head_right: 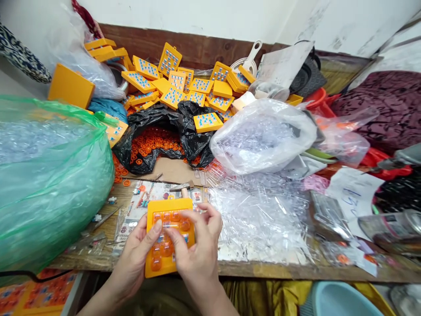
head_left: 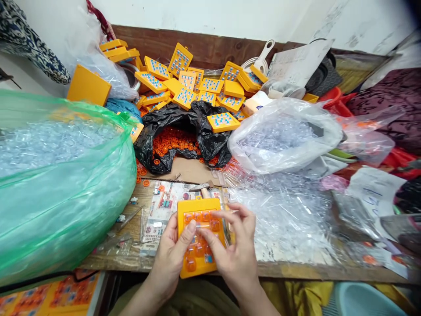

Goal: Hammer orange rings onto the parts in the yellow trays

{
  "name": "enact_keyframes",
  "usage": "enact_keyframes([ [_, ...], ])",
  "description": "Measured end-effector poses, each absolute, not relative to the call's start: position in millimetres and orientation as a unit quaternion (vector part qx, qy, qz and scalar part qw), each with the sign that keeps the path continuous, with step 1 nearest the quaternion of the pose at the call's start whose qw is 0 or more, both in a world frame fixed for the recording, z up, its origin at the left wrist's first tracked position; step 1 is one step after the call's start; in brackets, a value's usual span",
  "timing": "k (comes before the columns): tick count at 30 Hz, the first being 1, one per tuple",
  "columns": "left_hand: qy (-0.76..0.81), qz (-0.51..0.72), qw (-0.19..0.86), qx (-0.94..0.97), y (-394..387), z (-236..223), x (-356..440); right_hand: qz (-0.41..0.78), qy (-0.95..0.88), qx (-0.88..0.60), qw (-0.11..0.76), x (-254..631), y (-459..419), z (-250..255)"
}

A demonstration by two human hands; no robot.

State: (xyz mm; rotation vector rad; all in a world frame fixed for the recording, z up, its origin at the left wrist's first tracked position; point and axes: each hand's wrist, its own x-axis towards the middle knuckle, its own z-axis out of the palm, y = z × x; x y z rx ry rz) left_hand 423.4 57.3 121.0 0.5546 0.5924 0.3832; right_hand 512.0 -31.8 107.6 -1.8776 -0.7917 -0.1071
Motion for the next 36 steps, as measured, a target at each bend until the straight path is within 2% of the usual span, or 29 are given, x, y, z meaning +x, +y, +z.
enact_keyframes([
  [3, 0.3, 0.191, 0.894, 0.273, 55, 120, 424, 0.177, -0.193, -0.707, 0.657, 511, -28, 108],
  [5, 0.306, 0.196, 0.887, 0.285, 54, 117, 423, 0.29, -0.147, -0.637, 0.699, 507, -25, 107],
  [6, 0.308, 0.198, 0.882, 0.295, 53, 115, 423, 0.307, -0.135, -0.621, 0.708, 504, -23, 107],
  [9, 0.316, 0.208, 0.869, 0.318, 54, 113, 420, 0.279, -0.139, -0.617, 0.722, 500, -18, 103],
  [11, 0.329, 0.215, 0.867, 0.308, 58, 115, 419, 0.251, -0.209, -0.639, 0.696, 506, -17, 101],
  [14, 0.372, 0.206, 0.864, 0.268, 70, 122, 416, 0.101, -0.347, -0.746, 0.559, 532, -20, 100],
  [16, 0.405, 0.205, 0.855, 0.25, 79, 126, 414, 0.008, -0.373, -0.794, 0.479, 553, -26, 100],
  [22, 0.431, 0.176, 0.87, 0.163, 94, 132, 413, -0.02, -0.46, -0.844, 0.276, 572, -34, 90],
  [25, 0.407, 0.143, 0.894, 0.118, 93, 133, 411, -0.045, -0.462, -0.86, 0.211, 569, -26, 87],
  [31, 0.326, 0.134, 0.917, 0.188, 91, 131, 403, -0.085, -0.442, -0.873, 0.187, 579, -10, 84],
  [36, 0.288, 0.115, 0.916, 0.254, 90, 132, 399, -0.11, -0.444, -0.843, 0.281, 573, -25, 92],
])
